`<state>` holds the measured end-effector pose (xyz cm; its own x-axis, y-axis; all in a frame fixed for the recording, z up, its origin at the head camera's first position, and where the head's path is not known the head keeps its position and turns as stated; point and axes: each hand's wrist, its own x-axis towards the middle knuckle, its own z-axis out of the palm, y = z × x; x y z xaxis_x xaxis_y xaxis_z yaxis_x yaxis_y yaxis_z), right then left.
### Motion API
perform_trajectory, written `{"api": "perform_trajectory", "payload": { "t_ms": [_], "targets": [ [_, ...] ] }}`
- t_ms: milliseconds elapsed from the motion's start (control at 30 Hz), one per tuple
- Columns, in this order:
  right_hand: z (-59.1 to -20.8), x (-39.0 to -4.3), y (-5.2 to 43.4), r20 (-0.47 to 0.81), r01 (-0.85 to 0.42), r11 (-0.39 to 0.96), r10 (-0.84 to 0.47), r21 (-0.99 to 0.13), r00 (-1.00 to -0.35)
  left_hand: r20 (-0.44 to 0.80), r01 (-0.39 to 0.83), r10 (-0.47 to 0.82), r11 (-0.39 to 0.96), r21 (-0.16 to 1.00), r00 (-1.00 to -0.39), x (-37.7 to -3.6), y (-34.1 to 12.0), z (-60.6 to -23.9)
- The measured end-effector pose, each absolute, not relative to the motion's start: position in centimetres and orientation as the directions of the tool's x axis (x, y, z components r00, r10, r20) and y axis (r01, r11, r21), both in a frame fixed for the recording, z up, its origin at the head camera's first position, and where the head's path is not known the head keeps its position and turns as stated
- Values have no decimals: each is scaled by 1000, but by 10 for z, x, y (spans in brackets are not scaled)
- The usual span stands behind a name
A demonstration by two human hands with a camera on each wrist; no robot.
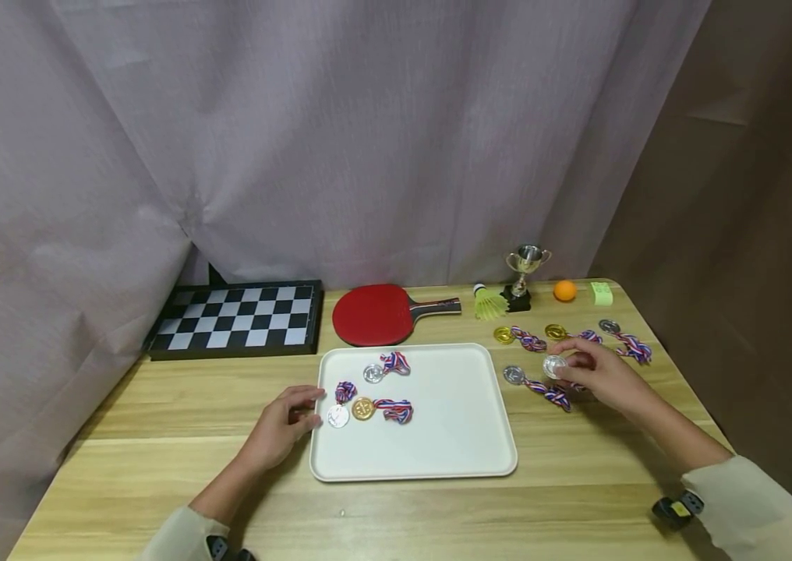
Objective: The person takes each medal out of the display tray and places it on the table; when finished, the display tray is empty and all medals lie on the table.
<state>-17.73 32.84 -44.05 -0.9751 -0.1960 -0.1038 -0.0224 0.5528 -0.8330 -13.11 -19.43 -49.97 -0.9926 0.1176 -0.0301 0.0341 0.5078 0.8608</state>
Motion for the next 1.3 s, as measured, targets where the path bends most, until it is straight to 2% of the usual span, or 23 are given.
{"api": "perform_trajectory", "payload": {
  "t_ms": [233,467,900,1300],
  "targets": [
    [-456,-177,358,-92,-18,602,-152,-799,-984,-33,30,113,512,859,-993,-131,-193,-499],
    [-474,-186,374,-51,-81,640,-185,-764,-981,-4,62,129,501,863,-992,-131,-194,-501],
    [-484,-190,376,89,-207,765,-193,-610,-977,5,69,129,498,865,-992,-131,-195,-501],
    [-488,-192,378,81,-186,796,-171,-576,-982,-4,59,124,494,868,-992,-132,-194,-501]
  ]
}}
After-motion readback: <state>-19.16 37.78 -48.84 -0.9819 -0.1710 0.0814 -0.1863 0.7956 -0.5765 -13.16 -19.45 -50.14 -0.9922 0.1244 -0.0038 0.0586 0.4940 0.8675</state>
